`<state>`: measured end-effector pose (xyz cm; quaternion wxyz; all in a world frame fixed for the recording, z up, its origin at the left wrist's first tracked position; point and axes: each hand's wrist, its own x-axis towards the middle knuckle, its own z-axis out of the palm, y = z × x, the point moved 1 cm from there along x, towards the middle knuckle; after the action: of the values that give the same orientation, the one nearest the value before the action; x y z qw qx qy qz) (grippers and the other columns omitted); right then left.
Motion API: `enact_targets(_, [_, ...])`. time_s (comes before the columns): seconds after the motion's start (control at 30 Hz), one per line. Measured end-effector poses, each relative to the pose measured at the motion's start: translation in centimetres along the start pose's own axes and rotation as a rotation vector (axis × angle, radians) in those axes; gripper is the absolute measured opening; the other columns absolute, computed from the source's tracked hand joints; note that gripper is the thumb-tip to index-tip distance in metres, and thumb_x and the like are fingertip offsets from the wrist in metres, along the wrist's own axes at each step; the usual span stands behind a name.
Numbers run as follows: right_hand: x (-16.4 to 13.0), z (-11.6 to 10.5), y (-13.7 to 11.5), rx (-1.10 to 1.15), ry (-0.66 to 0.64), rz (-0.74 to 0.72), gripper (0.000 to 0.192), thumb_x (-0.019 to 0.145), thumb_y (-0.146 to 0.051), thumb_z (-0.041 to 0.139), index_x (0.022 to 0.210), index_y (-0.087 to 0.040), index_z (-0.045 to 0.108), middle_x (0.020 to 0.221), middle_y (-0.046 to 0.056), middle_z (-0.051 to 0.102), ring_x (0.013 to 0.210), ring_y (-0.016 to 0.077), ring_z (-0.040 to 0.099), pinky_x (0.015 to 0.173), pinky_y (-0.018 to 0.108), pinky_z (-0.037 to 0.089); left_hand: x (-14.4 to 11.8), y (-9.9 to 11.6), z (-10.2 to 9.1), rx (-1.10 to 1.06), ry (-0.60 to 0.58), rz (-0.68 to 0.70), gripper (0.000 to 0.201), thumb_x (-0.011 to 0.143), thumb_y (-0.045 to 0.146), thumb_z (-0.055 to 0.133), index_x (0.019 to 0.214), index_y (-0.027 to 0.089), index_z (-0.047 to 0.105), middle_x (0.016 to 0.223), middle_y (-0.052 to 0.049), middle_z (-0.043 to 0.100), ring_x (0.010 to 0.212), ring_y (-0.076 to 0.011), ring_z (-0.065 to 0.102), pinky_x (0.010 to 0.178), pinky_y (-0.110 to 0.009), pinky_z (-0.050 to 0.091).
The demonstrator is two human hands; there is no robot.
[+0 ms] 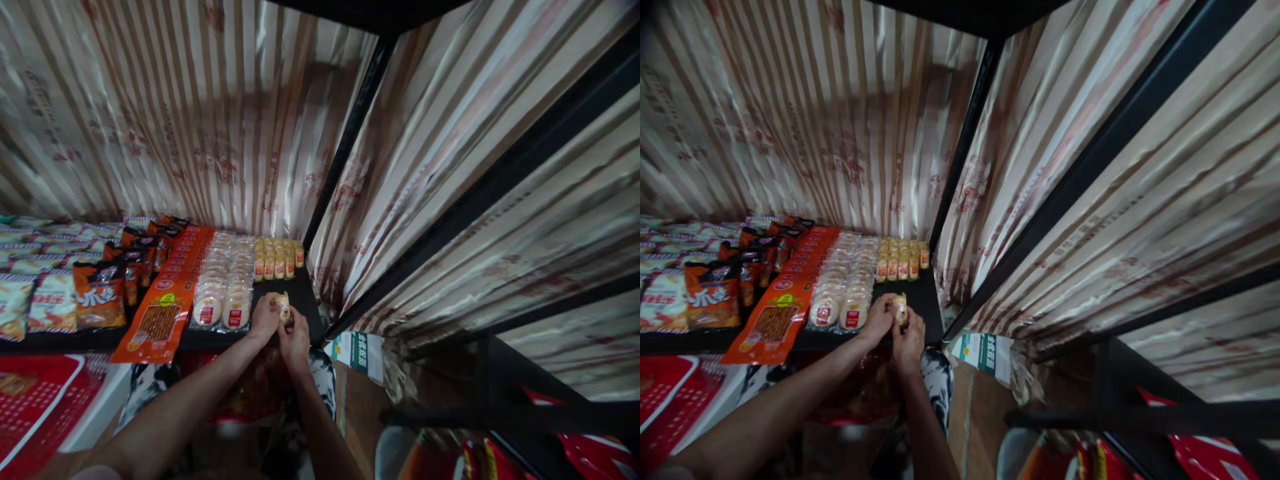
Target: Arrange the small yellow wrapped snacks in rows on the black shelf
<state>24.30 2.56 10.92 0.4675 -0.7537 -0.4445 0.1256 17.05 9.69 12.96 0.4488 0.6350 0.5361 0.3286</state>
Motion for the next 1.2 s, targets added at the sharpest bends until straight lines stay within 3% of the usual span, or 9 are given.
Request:
enact_targets(0.17, [0.0,0.5,0.7,0.219,0.057,0.117,0.06,0.076,-0.04,0.054,0.129,-0.012,0.045,0.119,0.016,0.052,0.106,0.0238,0.053,0.079,0.033,0.051,0.1,1.0,-0.1,-0.069,0.01,-0.023,0.023,0.081,0.011,0.044,0.102,0.011,0.056,0.093,-0.008,0.062,0.079,-0.0131,0.059,0.075,-0.025,0.047])
enact_targets(0.27, [0.5,0.9,1.8,0.471,0.081,0.328,0.068,0.073,-0.045,0.058,0.131,-0.013,0.04,0.121,0.017,0.052,0.102,0.0209,0.058,0.078,0.031,0.051,-0.1,1.2,0.0,-0.109,0.07,0.0,0.021,0.08,0.01,0.045,0.1,0.013,0.052,0.092,-0.006,0.061,0.081,-0.0131,0.06,0.077,-0.026,0.049])
enact_targets(0.37, [1.3,1.0,2.6,0.738,0.045,0.552,0.061,0.069,-0.048,0.063,0.119,-0.016,0.048,0.113,0.013,0.06,0.091,0.0193,0.064,0.07,0.028,0.052,-0.6,0.9,0.5,-0.11,0.079,0.146,0.023,0.079,0.01,0.046,0.101,0.016,0.05,0.097,-0.005,0.059,0.088,-0.0136,0.059,0.081,-0.029,0.049])
enact_targets(0.47, [2.2,0.8,2.7,0.977,-0.014,0.658,0.049,0.069,-0.05,0.064,0.103,-0.017,0.056,0.096,0.01,0.068,0.086,0.02,0.066,0.068,0.029,0.052,-1.3,0.6,0.9,-0.037,0.03,0.337,0.023,0.081,0.012,0.043,0.102,0.018,0.052,0.104,-0.006,0.055,0.096,-0.0154,0.056,0.086,-0.032,0.049])
enact_targets(0.57, [2.8,0.5,2.5,1.065,-0.065,0.652,0.043,0.072,-0.052,0.059,0.096,-0.016,0.059,0.092,0.01,0.069,0.088,0.0207,0.066,0.074,0.03,0.052,-2.0,0.2,1.2,0.076,-0.027,0.453,0.027,0.081,0.01,0.042,0.103,0.02,0.055,0.113,-0.007,0.053,0.109,-0.0173,0.052,0.097,-0.035,0.044])
enact_targets(0.7, [3.6,0.2,2.7,0.981,-0.123,0.572,0.044,0.074,-0.047,0.054,0.104,-0.016,0.057,0.103,0.011,0.067,0.093,0.0208,0.064,0.075,0.03,0.052,-2.3,-0.4,1.4,0.158,-0.042,0.497,0.033,0.082,0.009,0.04,0.108,0.022,0.055,0.121,-0.006,0.05,0.116,-0.0175,0.047,0.104,-0.036,0.039])
enact_targets(0.93, [4.6,0.4,2.7,1.01,-0.147,0.513,0.043,0.073,-0.042,0.054,0.107,-0.016,0.058,0.102,0.011,0.068,0.084,0.0215,0.065,0.065,0.031,0.052,-1.8,-1.4,1.9,0.222,-0.054,0.482,0.034,0.083,0.009,0.039,0.11,0.022,0.056,0.117,-0.006,0.05,0.113,-0.016,0.05,0.101,-0.032,0.043])
enact_targets(1.2, [5.5,0.5,2.7,1.027,-0.104,0.507,0.038,0.07,-0.039,0.057,0.101,-0.017,0.058,0.097,0.009,0.068,0.081,0.0204,0.066,0.069,0.031,0.052,-1.2,-1.5,2.2,0.203,-0.05,0.522,0.039,0.082,0.006,0.035,0.111,0.019,0.056,0.116,-0.008,0.049,0.112,-0.0158,0.051,0.1,-0.031,0.044])
